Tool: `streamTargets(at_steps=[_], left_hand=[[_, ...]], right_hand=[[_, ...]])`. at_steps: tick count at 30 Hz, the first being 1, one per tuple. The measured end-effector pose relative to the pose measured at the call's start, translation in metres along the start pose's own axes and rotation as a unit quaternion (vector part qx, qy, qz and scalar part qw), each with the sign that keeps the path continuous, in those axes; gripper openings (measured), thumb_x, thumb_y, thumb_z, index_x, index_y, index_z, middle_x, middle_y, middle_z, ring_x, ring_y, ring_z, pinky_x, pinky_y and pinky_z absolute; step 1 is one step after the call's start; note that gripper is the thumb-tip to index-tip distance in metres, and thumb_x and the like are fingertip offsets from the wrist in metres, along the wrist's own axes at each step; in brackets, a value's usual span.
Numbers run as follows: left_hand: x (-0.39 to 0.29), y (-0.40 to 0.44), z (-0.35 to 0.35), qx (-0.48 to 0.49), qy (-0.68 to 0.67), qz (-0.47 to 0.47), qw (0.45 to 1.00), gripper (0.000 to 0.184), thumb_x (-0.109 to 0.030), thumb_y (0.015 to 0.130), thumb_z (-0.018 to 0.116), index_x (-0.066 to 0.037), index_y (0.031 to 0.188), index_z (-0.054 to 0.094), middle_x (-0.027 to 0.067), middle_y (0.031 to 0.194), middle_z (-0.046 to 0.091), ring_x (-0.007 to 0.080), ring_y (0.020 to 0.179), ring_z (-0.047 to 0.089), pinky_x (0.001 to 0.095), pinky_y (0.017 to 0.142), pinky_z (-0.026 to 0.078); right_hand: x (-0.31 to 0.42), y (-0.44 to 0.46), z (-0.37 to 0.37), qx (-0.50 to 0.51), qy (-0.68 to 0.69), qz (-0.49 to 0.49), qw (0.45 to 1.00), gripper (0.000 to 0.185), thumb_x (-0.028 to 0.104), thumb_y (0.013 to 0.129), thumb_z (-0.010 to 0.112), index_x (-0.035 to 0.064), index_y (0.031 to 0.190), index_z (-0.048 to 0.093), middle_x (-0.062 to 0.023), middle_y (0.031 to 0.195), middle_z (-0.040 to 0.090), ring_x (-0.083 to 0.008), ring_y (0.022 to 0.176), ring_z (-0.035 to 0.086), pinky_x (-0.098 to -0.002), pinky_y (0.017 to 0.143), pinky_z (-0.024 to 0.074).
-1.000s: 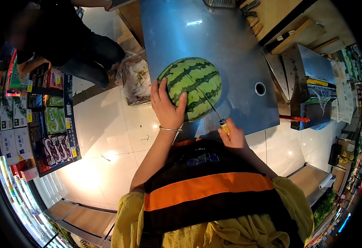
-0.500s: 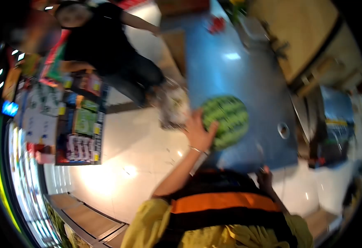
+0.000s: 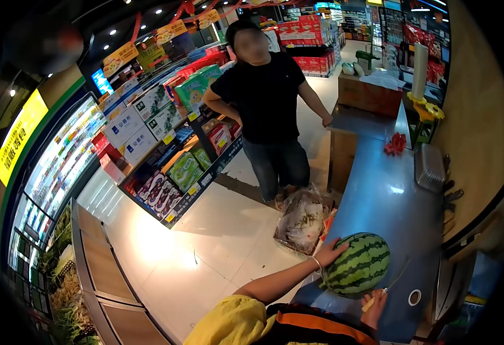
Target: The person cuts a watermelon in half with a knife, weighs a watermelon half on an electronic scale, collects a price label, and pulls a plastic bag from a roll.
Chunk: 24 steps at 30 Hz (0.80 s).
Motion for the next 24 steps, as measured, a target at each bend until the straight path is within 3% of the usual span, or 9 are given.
streamTargets(at_steps=[3,5,9,11,15,18,20,21,24], left_hand=[[0.012,-0.032,0.013,-0.038,0.104,-0.023,0.994,0.1,-0.075,0.074,0.036,0.001,0.137,0.021,0.035,0.123,0.039,0.0425,0.113,0.043,0.0424,0.096,0.034],[0.02,-0.041,0.017,0.053,0.05,-0.04,0.997,0.099,-0.073,0.075,0.038,0.001,0.138,0.017,0.0352,0.124,0.037,0.0451,0.114,0.041,0.0412,0.098,0.033],[-0.029,-0.067,0.013,0.003,0.187,-0.04,0.982,0.095,-0.07,0.075,0.043,-0.006,0.14,0.014,0.0307,0.135,0.026,0.0432,0.123,0.031,0.0496,0.098,0.029],[-0.05,-0.065,0.026,-0.125,0.375,0.211,0.894,0.091,-0.066,0.074,0.049,-0.015,0.141,0.015,0.0228,0.142,0.016,0.0399,0.13,0.02,0.0611,0.095,0.024],[-0.058,-0.071,0.051,-0.115,0.343,0.304,0.881,0.09,-0.063,0.071,0.056,-0.02,0.14,0.02,0.0184,0.145,0.012,0.037,0.133,0.014,0.0664,0.092,0.02],[-0.064,-0.072,0.052,-0.117,0.321,0.289,0.894,0.089,-0.059,0.065,0.065,-0.013,0.133,0.031,0.0197,0.142,0.018,0.0379,0.13,0.02,0.063,0.094,0.021],[-0.075,-0.071,0.054,-0.082,0.279,0.281,0.915,0.088,-0.055,0.062,0.07,-0.007,0.128,0.035,0.023,0.137,0.023,0.0398,0.125,0.026,0.057,0.096,0.025],[-0.079,-0.071,0.054,-0.057,0.242,0.295,0.923,0.09,-0.053,0.061,0.072,-0.005,0.127,0.035,0.025,0.134,0.027,0.0409,0.122,0.029,0.0546,0.096,0.026],[-0.061,-0.079,0.06,-0.213,0.242,0.342,0.883,0.092,-0.054,0.059,0.072,0.0,0.124,0.036,0.0283,0.126,0.034,0.0426,0.116,0.034,0.0502,0.096,0.028]], right_hand=[[0.038,0.016,-0.001,-0.011,-0.055,-0.038,0.998,0.049,0.034,0.095,0.041,0.0071,0.133,0.026,-0.0129,0.133,0.038,-0.0287,0.119,0.042,-0.0353,0.089,0.0378],[0.042,0.067,-0.018,0.006,-0.037,-0.134,0.99,0.047,0.033,0.095,0.04,0.0062,0.132,0.028,-0.0124,0.133,0.039,-0.0255,0.119,0.042,-0.0331,0.092,0.0367],[0.075,0.093,-0.012,0.033,-0.102,-0.212,0.971,0.049,0.033,0.095,0.04,0.0051,0.133,0.026,-0.0134,0.133,0.039,-0.0243,0.12,0.042,-0.0335,0.096,0.035],[0.086,0.089,-0.01,0.054,-0.086,-0.214,0.971,0.05,0.033,0.095,0.04,0.0028,0.132,0.026,-0.0151,0.131,0.041,-0.0243,0.12,0.041,-0.0358,0.098,0.0336],[0.096,0.077,-0.023,0.075,-0.129,-0.222,0.964,0.048,0.032,0.095,0.041,-0.001,0.128,0.031,-0.0149,0.125,0.046,-0.0246,0.115,0.045,-0.0354,0.098,0.0347],[0.094,0.069,-0.031,0.026,-0.101,-0.242,0.965,0.042,0.029,0.094,0.043,-0.0008,0.124,0.038,-0.0139,0.123,0.047,-0.0239,0.109,0.05,-0.0341,0.096,0.0364],[0.069,0.105,-0.063,0.055,-0.132,-0.371,0.917,0.031,0.021,0.092,0.05,-0.0008,0.114,0.051,-0.0087,0.115,0.053,-0.0186,0.101,0.055,-0.028,0.089,0.0391],[0.096,0.058,-0.036,0.006,-0.167,-0.296,0.941,0.029,0.017,0.091,0.051,-0.001,0.113,0.052,-0.0084,0.112,0.056,-0.0166,0.101,0.055,-0.0265,0.088,0.0396],[0.105,0.014,-0.028,-0.023,-0.204,-0.349,0.914,0.024,0.02,0.091,0.05,0.0032,0.109,0.052,-0.0061,0.106,0.058,-0.0114,0.088,0.056,-0.0217,0.072,0.0413]])
Point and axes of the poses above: each hand's wrist, its own y-axis towards the middle knuckle, its own z-axis out of the palm, x = y × z, the point moved 4 cm from there along y, towards the middle knuckle
